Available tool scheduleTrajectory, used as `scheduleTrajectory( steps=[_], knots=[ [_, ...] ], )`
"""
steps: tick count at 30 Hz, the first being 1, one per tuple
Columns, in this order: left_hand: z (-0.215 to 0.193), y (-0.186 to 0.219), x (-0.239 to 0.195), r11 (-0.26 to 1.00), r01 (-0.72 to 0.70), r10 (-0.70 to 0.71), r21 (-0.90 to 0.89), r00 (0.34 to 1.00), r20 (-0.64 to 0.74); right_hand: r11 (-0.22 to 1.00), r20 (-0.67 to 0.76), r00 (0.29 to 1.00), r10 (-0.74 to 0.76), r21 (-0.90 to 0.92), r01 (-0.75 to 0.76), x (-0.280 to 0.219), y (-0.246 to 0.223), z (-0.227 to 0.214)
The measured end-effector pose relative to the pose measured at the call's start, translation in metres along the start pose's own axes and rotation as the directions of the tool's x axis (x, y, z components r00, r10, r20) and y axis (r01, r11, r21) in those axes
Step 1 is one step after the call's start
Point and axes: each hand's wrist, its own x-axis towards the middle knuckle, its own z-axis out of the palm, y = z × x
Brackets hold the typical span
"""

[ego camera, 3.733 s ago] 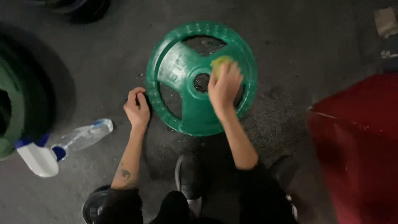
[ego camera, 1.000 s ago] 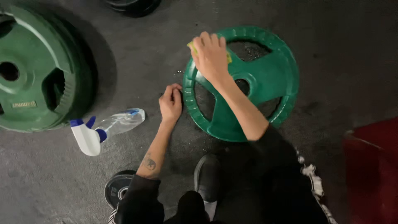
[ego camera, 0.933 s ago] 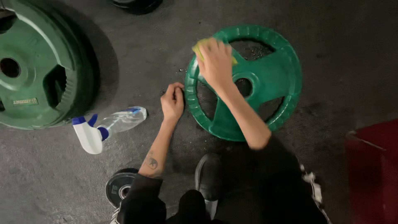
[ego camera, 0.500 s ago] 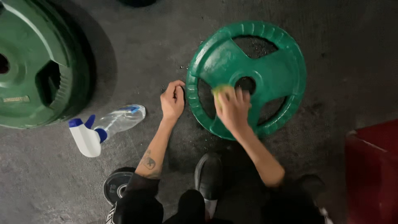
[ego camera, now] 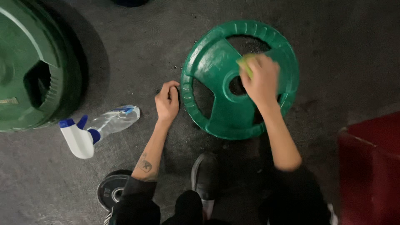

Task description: The person wipes a green weight plate on the floor using a yellow cloth. They scrub the surface and edges of the plate, then lift and turn it over to clean the other side.

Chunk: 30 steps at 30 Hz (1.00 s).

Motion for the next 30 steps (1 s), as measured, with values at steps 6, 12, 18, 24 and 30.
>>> scheduleTrajectory(
  steps=[6,12,18,24,30],
  knots=[
    [0.003,-0.011,-0.004,0.999,0.041,-0.041,-0.029,0.999,0.025,0.95,-0.04,0.979,0.2,-0.236,-0.204,-0.081,0.055,-0.005],
    [-0.006,0.004,0.001,0.998,0.043,-0.05,0.053,0.989,0.139,0.915,-0.16,0.935,0.315,-0.209,-0.344,0.003,0.054,0.013],
    [-0.004,0.003,0.0,0.996,0.058,-0.062,0.07,0.996,0.057,0.902,-0.038,0.949,0.314,-0.301,-0.31,-0.061,0.042,0.034],
    [0.0,-0.019,-0.008,0.997,0.001,-0.006,0.077,0.998,0.065,0.961,-0.068,0.964,0.255,-0.092,-0.261,-0.119,-0.056,-0.008],
    [0.0,-0.012,-0.004,0.994,-0.047,0.042,0.098,0.997,0.058,0.983,-0.25,0.956,0.15,-0.068,-0.172,-0.055,0.021,0.047]
  ],
)
